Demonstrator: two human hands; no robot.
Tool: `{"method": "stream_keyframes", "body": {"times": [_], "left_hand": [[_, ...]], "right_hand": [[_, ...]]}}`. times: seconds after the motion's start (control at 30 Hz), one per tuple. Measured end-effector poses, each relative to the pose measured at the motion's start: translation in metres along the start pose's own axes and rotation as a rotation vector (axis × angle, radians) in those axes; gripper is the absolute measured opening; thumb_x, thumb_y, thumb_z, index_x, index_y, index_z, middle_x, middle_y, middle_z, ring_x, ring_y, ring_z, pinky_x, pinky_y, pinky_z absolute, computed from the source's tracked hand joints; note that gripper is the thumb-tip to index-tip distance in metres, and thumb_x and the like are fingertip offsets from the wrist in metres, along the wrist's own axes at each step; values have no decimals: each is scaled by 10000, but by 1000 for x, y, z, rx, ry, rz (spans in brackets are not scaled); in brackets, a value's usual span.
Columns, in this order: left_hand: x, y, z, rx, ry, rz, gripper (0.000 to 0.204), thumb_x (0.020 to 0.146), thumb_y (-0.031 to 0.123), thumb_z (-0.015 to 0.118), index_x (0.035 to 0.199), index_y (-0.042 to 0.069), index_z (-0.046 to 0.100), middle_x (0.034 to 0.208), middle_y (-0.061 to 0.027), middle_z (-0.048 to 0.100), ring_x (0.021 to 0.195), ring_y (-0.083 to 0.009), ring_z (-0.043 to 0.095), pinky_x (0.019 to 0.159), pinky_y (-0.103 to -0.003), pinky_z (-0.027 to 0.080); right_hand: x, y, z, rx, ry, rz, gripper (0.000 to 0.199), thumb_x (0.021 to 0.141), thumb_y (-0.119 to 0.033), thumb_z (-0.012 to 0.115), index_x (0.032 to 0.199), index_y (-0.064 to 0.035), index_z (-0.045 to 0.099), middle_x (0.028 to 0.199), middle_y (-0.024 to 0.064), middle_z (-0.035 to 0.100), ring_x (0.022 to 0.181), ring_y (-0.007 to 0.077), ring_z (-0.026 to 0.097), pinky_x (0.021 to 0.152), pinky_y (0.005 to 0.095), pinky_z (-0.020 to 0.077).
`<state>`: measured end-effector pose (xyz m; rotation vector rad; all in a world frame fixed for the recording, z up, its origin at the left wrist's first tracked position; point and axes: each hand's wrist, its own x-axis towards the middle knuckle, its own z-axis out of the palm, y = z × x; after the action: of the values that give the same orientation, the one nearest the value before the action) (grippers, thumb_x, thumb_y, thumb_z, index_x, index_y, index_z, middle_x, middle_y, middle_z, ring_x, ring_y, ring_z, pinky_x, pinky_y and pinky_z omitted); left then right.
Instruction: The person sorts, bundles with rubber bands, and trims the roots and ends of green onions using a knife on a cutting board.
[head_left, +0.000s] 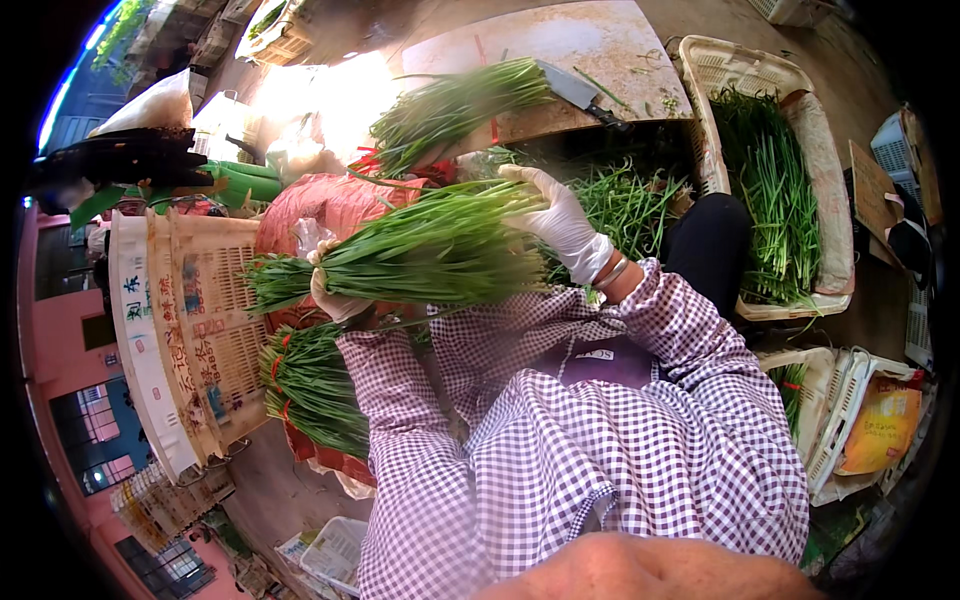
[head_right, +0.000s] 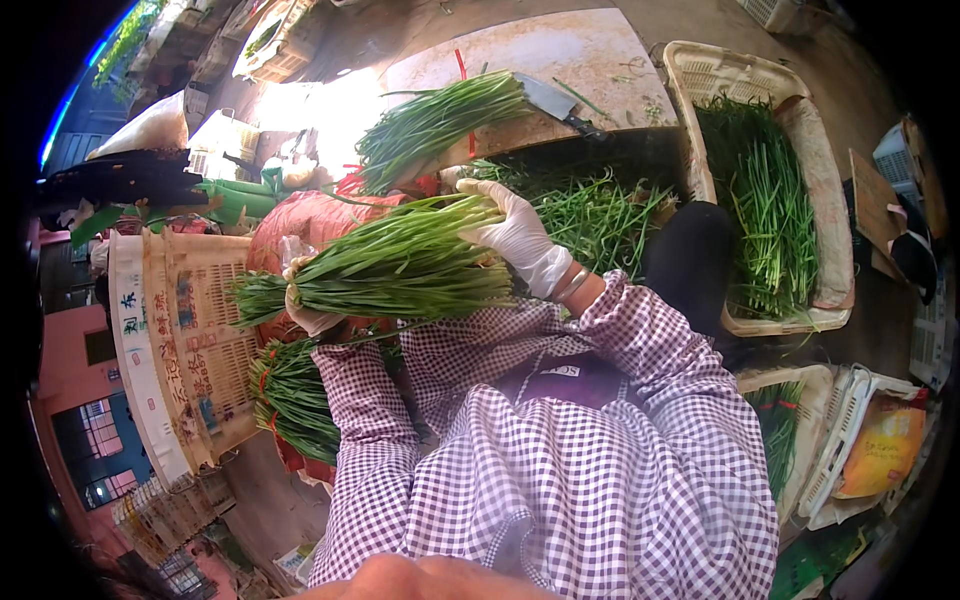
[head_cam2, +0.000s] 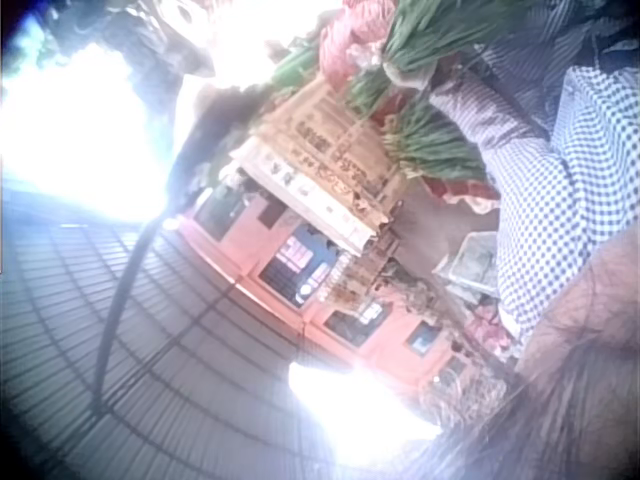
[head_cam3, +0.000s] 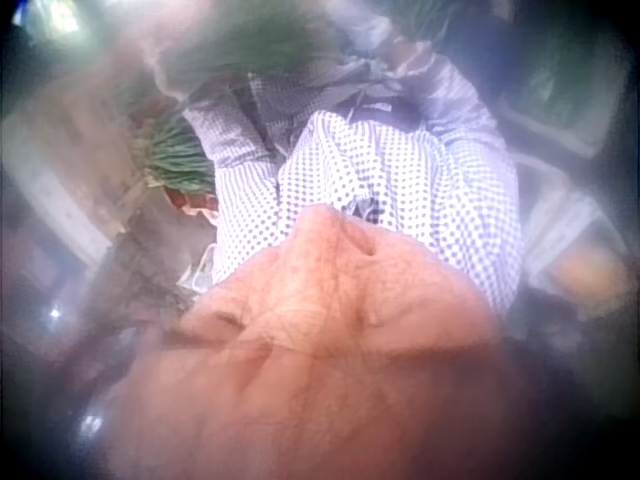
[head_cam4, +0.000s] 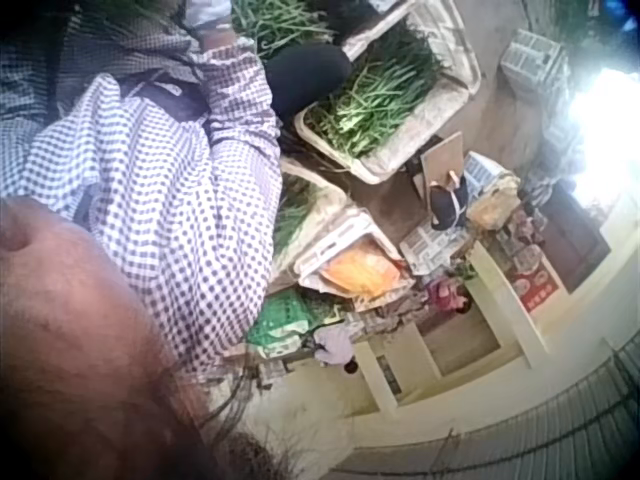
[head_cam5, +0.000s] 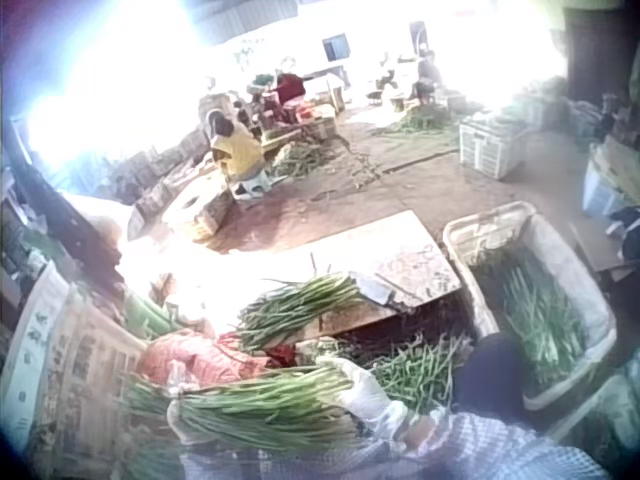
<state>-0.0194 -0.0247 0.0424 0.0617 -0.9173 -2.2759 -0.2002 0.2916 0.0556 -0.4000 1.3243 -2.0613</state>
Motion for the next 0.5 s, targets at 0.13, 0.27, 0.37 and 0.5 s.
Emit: {"method": "stream_keyframes", "body": {"times": [0.13, 0.27, 0.37, 0.5], "left_hand": [[1, 0, 0, 4, 4, -15, 212, 812, 191, 630, 1005, 104, 631, 1077, -73, 624, 1078, -231, 572, 982, -439, 459], [-6, -6, 0, -69, 167, 14, 215, 808, 188, 623, 1003, 97, 630, 1030, -78, 641, 1004, -226, 610, 942, -424, 494], [-6, -14, 23, -151, 189, 53, 213, 814, 188, 610, 1001, 87, 629, 1005, -75, 649, 979, -225, 622, 931, -408, 504], [-3, -4, -26, -118, 111, 40, 238, 825, 194, 590, 1030, 78, 620, 1029, -82, 645, 1002, -227, 614, 934, -398, 498]], "right_hand": [[-6, -3, -6, -130, -37, -121, 488, 792, 58, 687, 1250, -68, 575, 1129, 27, 640, 975, 104, 611, 857, 262, 517], [-4, -7, -52, -974, 53, -401, 476, 756, 35, 610, 1170, -198, 622, 674, 74, 599, 681, 225, 627, 652, 358, 496], [2, 8, -131, -1672, 180, -50, 465, 754, -11, 632, 1182, -192, 645, 852, 127, 673, 843, 312, 646, 772, 400, 514], [-6, -18, -102, -1550, 183, -475, 168, 742, -127, 714, 910, -122, 710, 952, 53, 685, 967, 258, 605, 825, 393, 491]]}}
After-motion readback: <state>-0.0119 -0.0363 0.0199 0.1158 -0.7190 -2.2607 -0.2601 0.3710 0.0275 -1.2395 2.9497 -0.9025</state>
